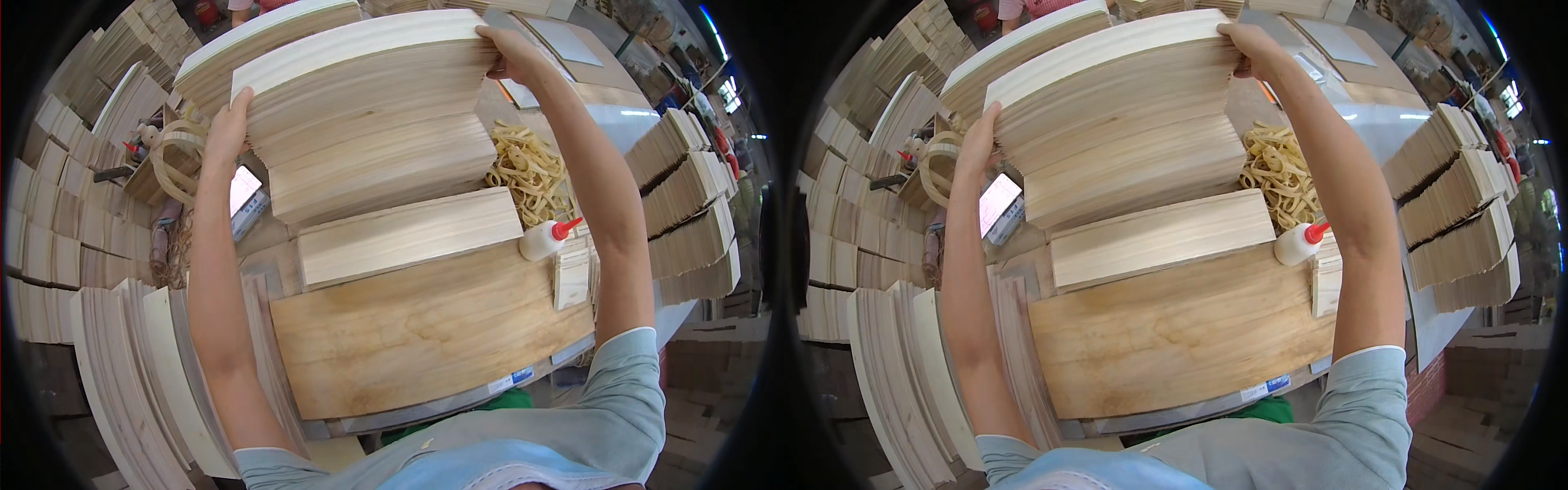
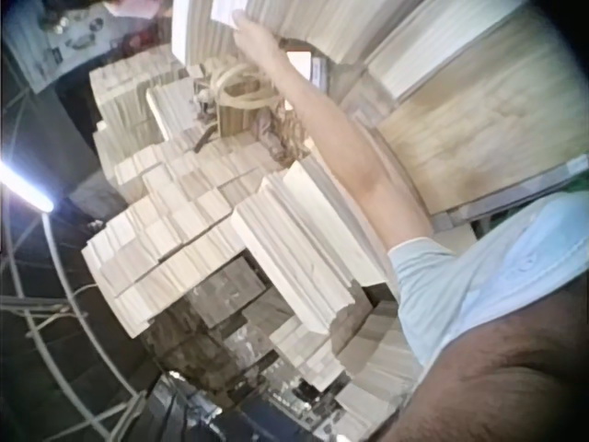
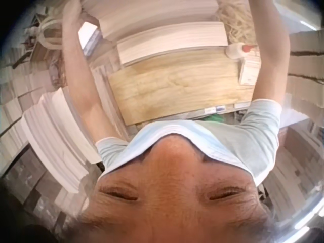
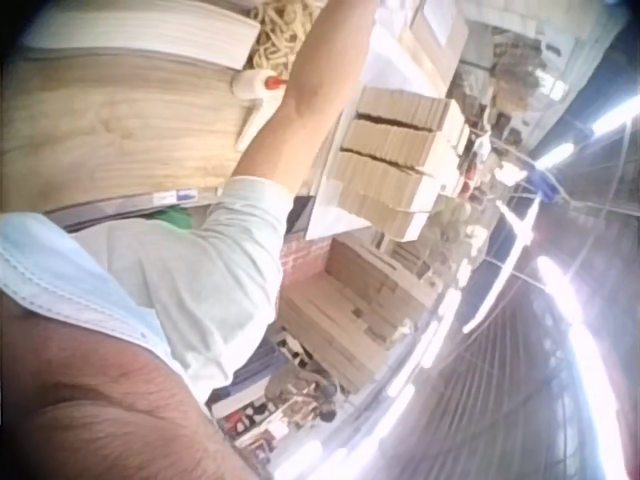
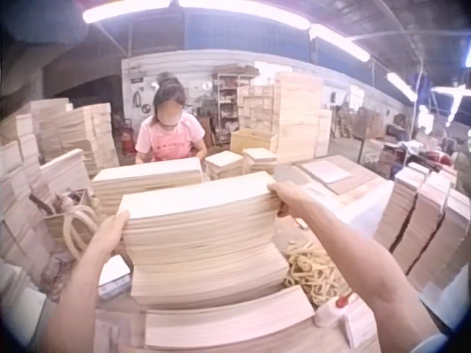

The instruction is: Assembling wooden box components by applying glue and fitting wood panels together.

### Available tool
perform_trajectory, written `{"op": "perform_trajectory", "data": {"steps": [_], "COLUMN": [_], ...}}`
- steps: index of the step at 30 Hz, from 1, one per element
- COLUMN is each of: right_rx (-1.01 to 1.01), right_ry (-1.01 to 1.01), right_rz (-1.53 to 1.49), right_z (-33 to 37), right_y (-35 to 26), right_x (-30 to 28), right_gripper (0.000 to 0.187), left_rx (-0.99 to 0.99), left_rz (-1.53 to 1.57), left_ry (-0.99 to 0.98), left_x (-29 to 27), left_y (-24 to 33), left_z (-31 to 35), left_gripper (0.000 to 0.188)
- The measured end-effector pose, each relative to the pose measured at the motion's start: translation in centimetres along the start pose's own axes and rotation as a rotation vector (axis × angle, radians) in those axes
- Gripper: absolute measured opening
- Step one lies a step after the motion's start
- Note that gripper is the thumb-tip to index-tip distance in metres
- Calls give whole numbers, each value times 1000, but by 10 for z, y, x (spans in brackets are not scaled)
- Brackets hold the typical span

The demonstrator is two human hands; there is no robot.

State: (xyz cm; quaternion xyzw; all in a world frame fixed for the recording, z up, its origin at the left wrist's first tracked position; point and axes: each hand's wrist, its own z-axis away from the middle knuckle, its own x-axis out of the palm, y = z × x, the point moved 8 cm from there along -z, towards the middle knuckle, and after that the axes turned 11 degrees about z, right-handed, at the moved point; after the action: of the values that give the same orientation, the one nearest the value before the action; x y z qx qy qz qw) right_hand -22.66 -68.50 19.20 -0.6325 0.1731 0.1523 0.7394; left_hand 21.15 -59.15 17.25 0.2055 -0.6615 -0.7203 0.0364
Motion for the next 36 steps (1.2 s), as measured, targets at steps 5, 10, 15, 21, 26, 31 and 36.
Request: {"op": "perform_trajectory", "data": {"steps": [5,10,15,21,26,31,36], "right_rx": [21,-12,56,53,6,-70,-189], "right_ry": [78,99,53,88,68,88,92], "right_rz": [-60,-200,-338,-311,-254,-181,-81], "right_z": [-3,-6,-23,-22,-15,13,49], "right_y": [-1,-5,-7,-17,-23,-39,-68], "right_x": [-4,-4,-2,-8,-10,-8,-28], "right_gripper": [50,62,51,41,38,39,46], "left_rx": [7,27,1006,1193,1242,1330,1355], "left_rz": [-3,28,-624,-894,-988,-980,-972], "left_ry": [-14,6,340,176,214,242,226], "left_x": [-2,-5,18,94,102,97,68], "left_y": [2,6,69,81,73,74,114], "left_z": [2,4,59,65,61,66,100], "left_gripper": [80,83,91,101,102,95,93]}}
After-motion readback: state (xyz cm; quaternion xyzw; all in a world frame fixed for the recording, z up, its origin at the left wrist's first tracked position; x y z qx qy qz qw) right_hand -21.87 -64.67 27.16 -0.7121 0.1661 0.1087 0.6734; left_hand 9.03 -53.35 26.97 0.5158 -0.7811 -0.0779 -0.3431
